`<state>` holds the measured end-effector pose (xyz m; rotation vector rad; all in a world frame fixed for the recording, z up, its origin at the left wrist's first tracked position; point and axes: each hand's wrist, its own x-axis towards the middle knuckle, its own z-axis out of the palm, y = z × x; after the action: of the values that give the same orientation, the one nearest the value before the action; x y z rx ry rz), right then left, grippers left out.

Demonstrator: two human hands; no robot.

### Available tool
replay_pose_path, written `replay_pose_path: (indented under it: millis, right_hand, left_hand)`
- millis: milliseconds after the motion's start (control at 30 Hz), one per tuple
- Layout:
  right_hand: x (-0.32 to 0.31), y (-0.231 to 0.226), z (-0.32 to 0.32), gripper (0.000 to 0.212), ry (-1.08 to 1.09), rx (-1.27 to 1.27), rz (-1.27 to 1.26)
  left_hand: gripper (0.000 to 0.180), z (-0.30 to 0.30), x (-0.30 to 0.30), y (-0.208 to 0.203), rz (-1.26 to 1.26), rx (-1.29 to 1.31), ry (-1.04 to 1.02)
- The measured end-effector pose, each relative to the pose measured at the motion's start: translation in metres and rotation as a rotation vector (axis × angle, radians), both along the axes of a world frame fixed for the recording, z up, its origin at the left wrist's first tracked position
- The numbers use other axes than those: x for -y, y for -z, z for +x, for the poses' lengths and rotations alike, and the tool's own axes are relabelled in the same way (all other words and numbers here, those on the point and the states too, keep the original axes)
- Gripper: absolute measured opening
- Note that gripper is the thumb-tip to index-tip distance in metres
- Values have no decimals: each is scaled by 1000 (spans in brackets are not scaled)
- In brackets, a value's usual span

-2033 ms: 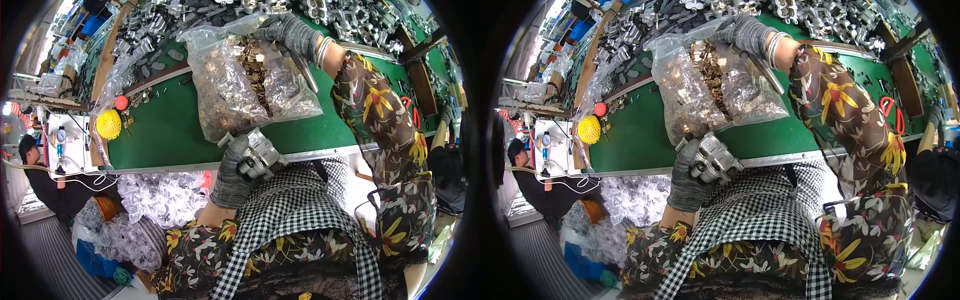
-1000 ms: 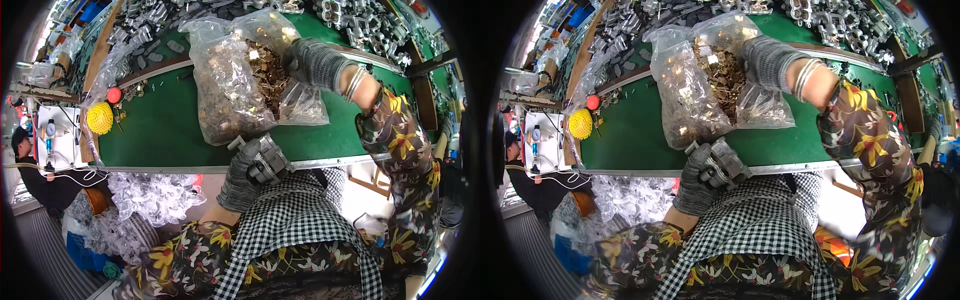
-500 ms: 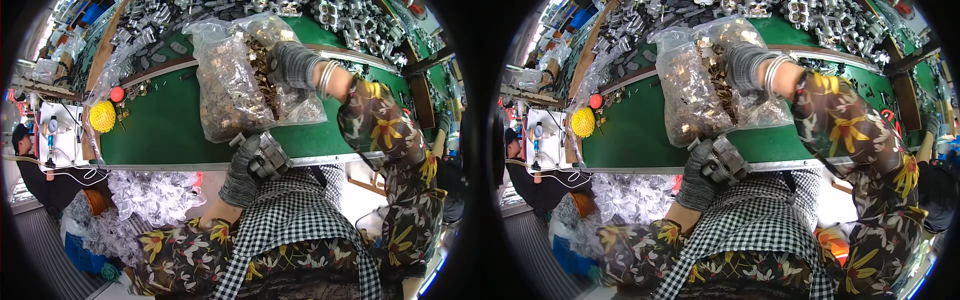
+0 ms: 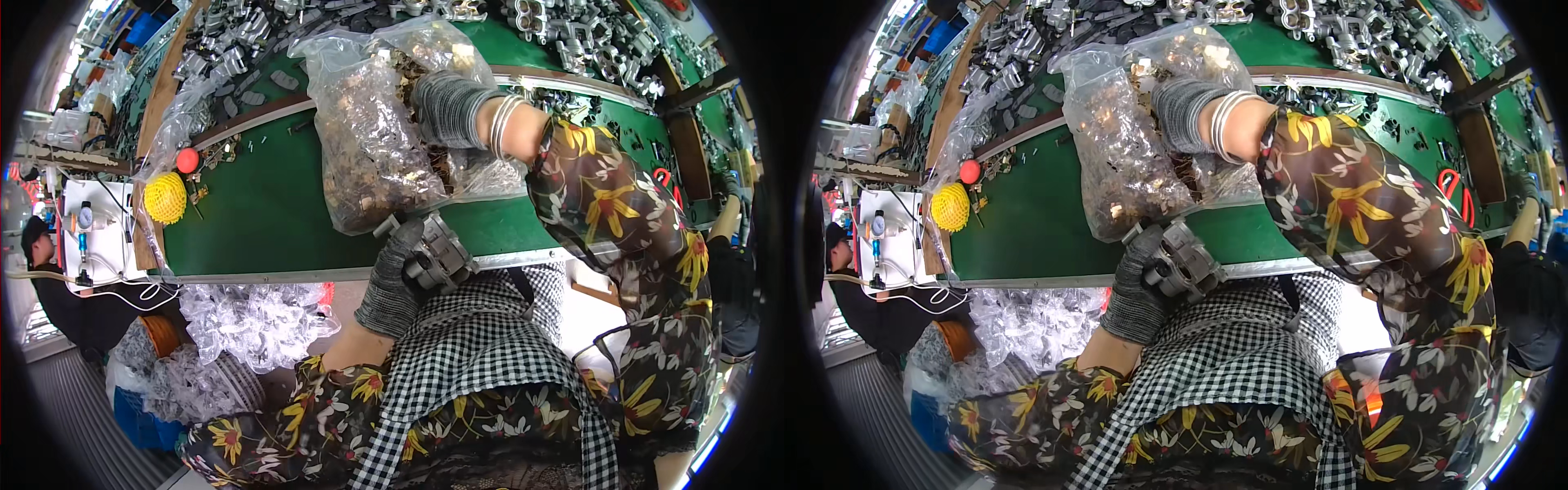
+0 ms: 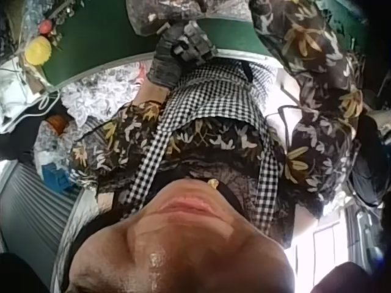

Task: Packaging small metal components into plastic bags at an assembly station.

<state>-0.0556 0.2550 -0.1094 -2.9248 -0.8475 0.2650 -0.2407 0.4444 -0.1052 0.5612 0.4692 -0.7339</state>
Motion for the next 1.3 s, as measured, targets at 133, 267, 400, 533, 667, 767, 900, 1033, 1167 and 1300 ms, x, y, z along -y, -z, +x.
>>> replay_pose_path:
  millis: [133, 267, 400, 533, 667, 767, 900, 1033, 1167, 1300]
  right_hand:
    - [-34, -57, -14, 21, 239, -309, 153]
    - [-17, -87, -26, 26, 593, -299, 272]
    - [7, -96, -29, 21, 518, -276, 423]
    - [29, -67, -30, 18, 270, -124, 464]
    - [38, -77, -41, 25, 488, -447, 719]
    - [52, -81, -51, 26, 535, -473, 778]
    - [46, -56, -49, 15, 383, -203, 602]
    - [37, -77, -44, 13, 368, -113, 647]
    - [36, -86, -39, 14, 336, -244, 705]
    - [18, -100, -47, 14, 293, -227, 711]
  left_hand:
    - [50, -3, -11, 8, 10, -14, -50]
    - [50, -5, -10, 2, -47, 6, -27]
    - [49, -10, -10, -3, -51, 37, -46]
    - [49, -7, -6, 1, -8, 32, -29]
    - [49, -7, -7, -5, 23, 5, -47]
    - [48, -6, -3, -3, 67, -21, -39]
    - [45, -5, -4, -5, 61, -22, -13]
    - [43, -5, -4, -5, 81, -18, -35]
    - [45, 30, -6, -22, -41, 422, 108]
    - [49, 69, -14, -54, 91, 686, 84]
